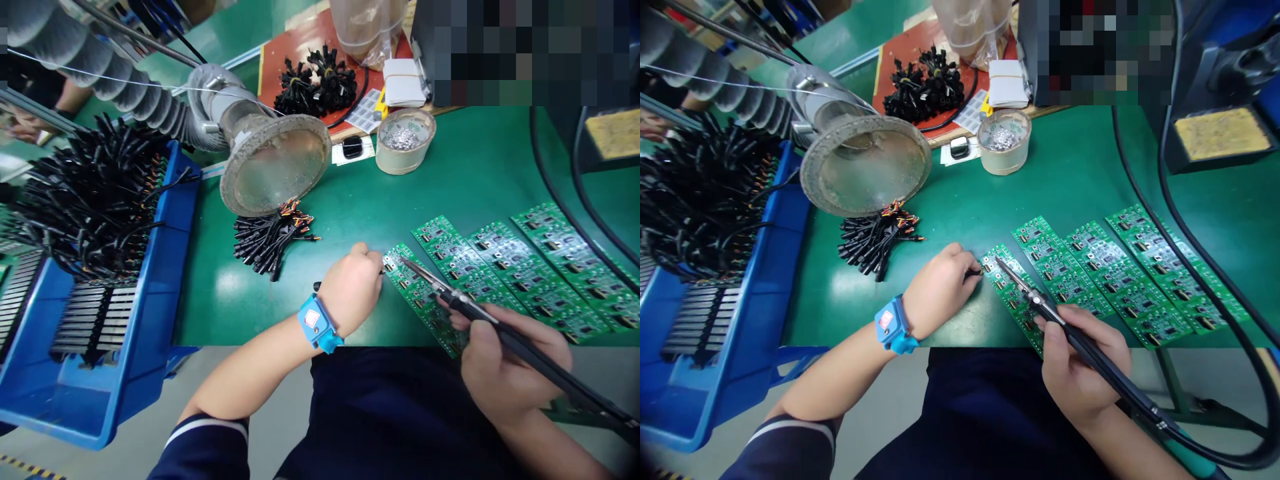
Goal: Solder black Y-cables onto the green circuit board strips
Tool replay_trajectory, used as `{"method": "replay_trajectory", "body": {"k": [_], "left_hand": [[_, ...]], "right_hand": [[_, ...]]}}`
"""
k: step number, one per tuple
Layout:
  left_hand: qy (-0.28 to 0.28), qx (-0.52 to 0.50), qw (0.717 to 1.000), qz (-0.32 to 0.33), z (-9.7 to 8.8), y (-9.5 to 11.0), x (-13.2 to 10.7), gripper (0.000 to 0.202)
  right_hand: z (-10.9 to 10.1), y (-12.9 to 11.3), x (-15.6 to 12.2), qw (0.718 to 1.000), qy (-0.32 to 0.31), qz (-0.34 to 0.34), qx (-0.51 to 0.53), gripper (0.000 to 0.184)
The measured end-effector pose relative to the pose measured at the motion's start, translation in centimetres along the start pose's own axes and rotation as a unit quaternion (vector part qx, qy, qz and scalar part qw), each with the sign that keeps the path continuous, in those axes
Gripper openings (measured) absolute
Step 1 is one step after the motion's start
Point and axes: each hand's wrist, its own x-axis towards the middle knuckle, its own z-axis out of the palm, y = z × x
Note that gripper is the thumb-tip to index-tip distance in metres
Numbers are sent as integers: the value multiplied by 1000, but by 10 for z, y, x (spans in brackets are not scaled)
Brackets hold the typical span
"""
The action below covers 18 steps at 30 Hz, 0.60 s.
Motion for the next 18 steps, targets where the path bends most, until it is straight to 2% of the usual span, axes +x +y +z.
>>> {"method": "replay_trajectory", "body": {"k": [3,5,6,8,10,11,12,14,18], "left_hand": [[15,-84,995,44,0,-11,-5,9],[63,-126,986,84,-3,-25,-13,12],[107,-129,982,89,-6,-33,-18,14],[223,-96,969,49,-14,-55,-27,16],[338,-23,941,-31,-24,-79,-34,20],[376,18,924,-68,-28,-91,-34,22],[394,53,913,-92,-31,-102,-34,24],[388,93,911,-108,-35,-120,-29,27],[382,88,917,-70,-35,-136,-23,18]], "right_hand": [[2,-5,3,1000,25,17,-8,28],[1,-8,5,999,22,43,-12,25],[0,-9,6,998,14,67,-10,24],[-2,-10,5,992,4,123,1,23],[-3,-9,3,986,12,166,8,23],[-3,-8,1,984,19,176,10,23],[-3,-6,0,983,23,180,12,23],[-2,-3,-1,983,30,180,15,23],[-3,-2,1,984,42,170,14,28]]}}
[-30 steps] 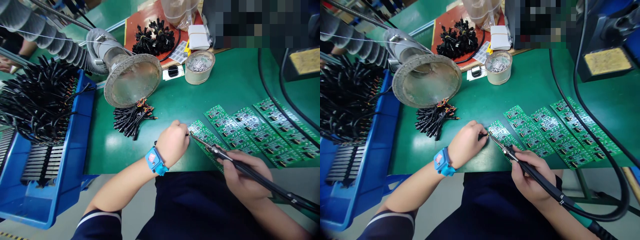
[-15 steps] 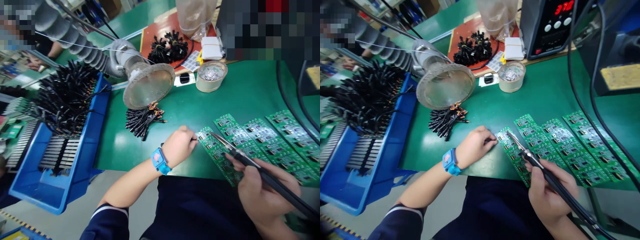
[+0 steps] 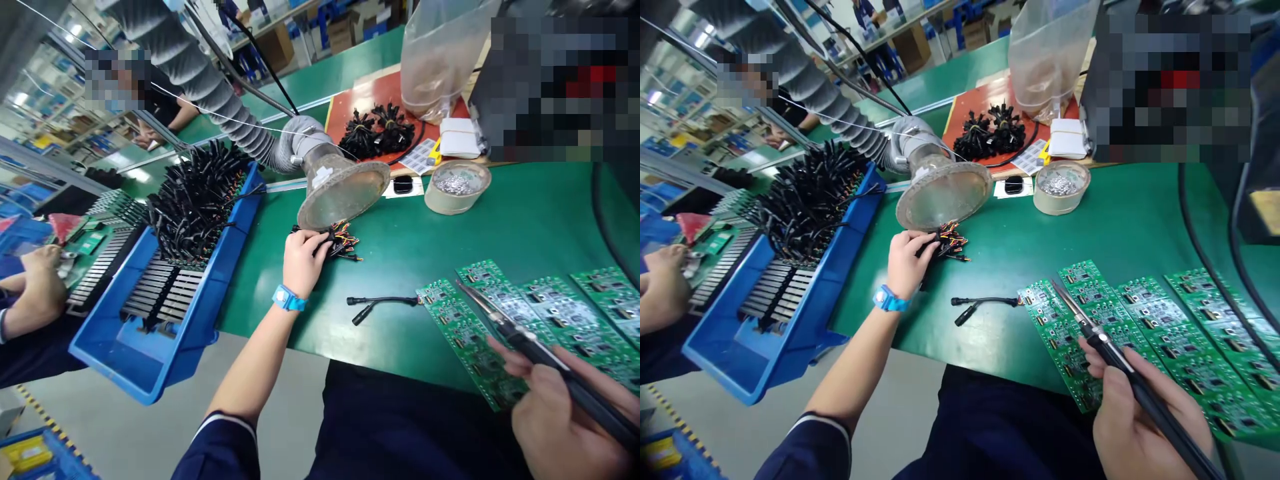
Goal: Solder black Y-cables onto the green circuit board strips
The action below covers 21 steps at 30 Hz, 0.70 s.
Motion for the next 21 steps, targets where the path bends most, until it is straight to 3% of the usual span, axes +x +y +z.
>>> {"method": "replay_trajectory", "body": {"k": [3,6,8,9,10,11,12,14,15,17,21], "left_hand": [[47,-26,999,1,-10,4,-4,18],[114,-67,991,-25,-30,26,-15,19],[71,-111,991,-32,-42,52,-25,17],[0,-152,988,-35,-45,67,-30,17],[-95,-217,971,-39,-47,82,-36,18],[-207,-299,929,-64,-47,97,-42,19],[-298,-379,869,-112,-44,111,-48,22],[-392,-500,745,-204,-37,131,-57,24],[-405,-535,702,-240,-33,138,-61,26],[-407,-561,666,-276,-26,146,-66,29],[-426,-549,666,-272,-24,151,-70,28]], "right_hand": [[-4,-5,3,1000,-8,-29,-5,33],[-7,-11,8,997,-38,-70,-2,35],[-7,-14,13,990,-82,-119,-4,38],[-6,-16,16,983,-109,-146,-11,40],[-4,-17,18,976,-134,-169,-18,41],[-1,-19,19,970,-156,-186,-22,42],[3,-20,21,966,-174,-191,-25,43],[11,-24,22,963,-202,-176,-24,41],[15,-26,23,964,-209,-163,-19,39],[22,-30,24,966,-224,-128,-7,35],[30,-36,25,962,-261,-75,10,37]]}}
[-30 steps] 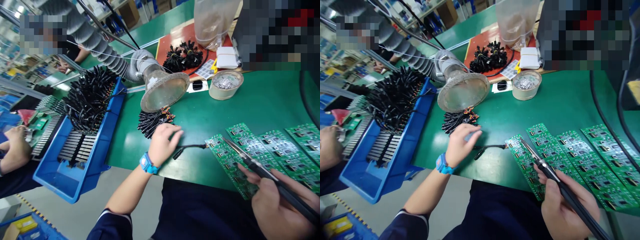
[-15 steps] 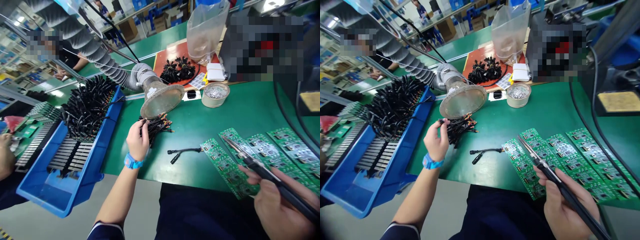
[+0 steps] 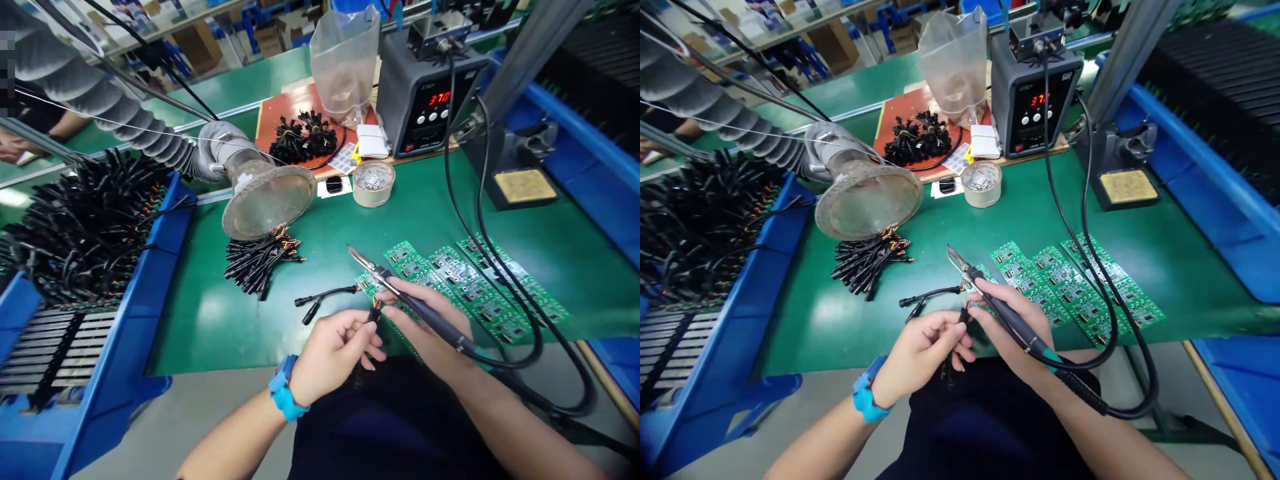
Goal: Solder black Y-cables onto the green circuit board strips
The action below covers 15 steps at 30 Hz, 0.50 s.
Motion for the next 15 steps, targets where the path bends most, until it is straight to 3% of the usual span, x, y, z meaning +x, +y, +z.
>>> {"method": "replay_trajectory", "body": {"k": [3,8,11,15], "left_hand": [[4,13,1000,8,3,1,-1,28],[111,39,990,78,9,-4,8,29],[131,-43,988,69,10,-6,14,23],[98,-158,982,31,6,-3,16,30]], "right_hand": [[2,-4,1,999,-3,28,19,34],[5,-5,0,997,24,72,23,29],[8,1,-4,996,40,76,32,33],[7,5,-14,994,61,87,15,34]]}}
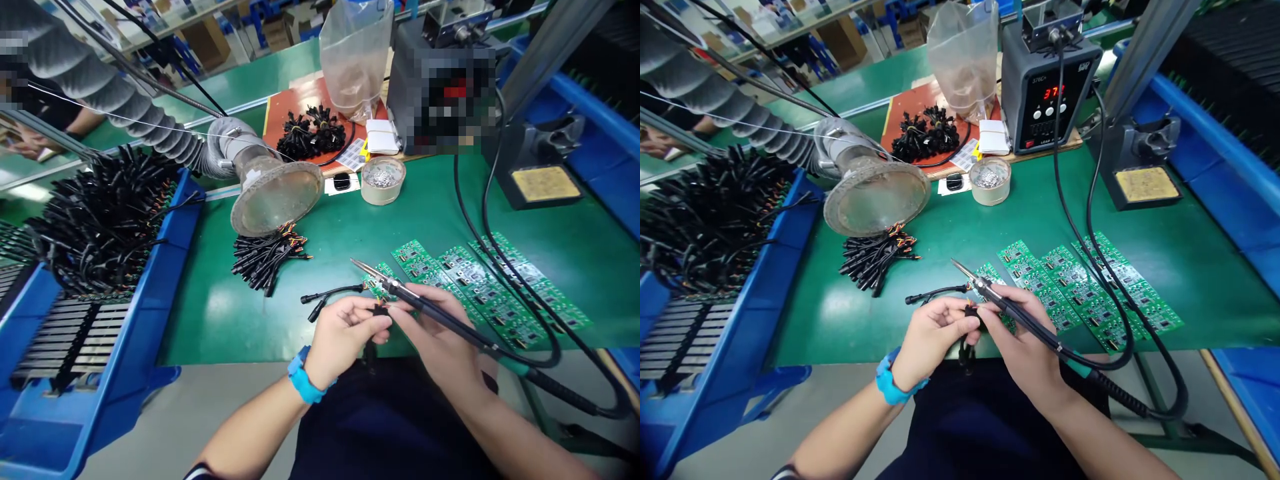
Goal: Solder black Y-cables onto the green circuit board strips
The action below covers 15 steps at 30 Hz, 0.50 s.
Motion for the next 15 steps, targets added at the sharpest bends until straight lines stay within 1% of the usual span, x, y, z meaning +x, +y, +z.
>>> {"method": "replay_trajectory", "body": {"k": [3,5,7,9,11,13,14,15], "left_hand": [[-17,-22,999,-24,-7,5,-1,30],[-44,-24,998,-38,-13,7,-2,25],[-75,-27,996,-48,-19,7,-3,26],[-89,-28,995,-43,-23,7,-4,27],[-79,-15,997,-17,-26,8,-5,25],[-54,57,997,22,-28,9,-6,26],[-39,121,991,49,-29,9,-5,28],[-24,199,976,85,-30,9,-4,28]], "right_hand": [[-6,-1,-6,996,43,-41,-73,31],[-12,-4,-7,989,66,-83,-105,29],[-19,-7,-5,982,80,-120,-123,31],[-26,-6,-4,976,83,-149,-133,34],[-34,-3,-3,974,80,-172,-126,38],[-42,1,-4,975,69,-178,-112,42],[-45,3,-4,975,66,-178,-112,42],[-48,5,-5,975,68,-177,-120,40]]}}
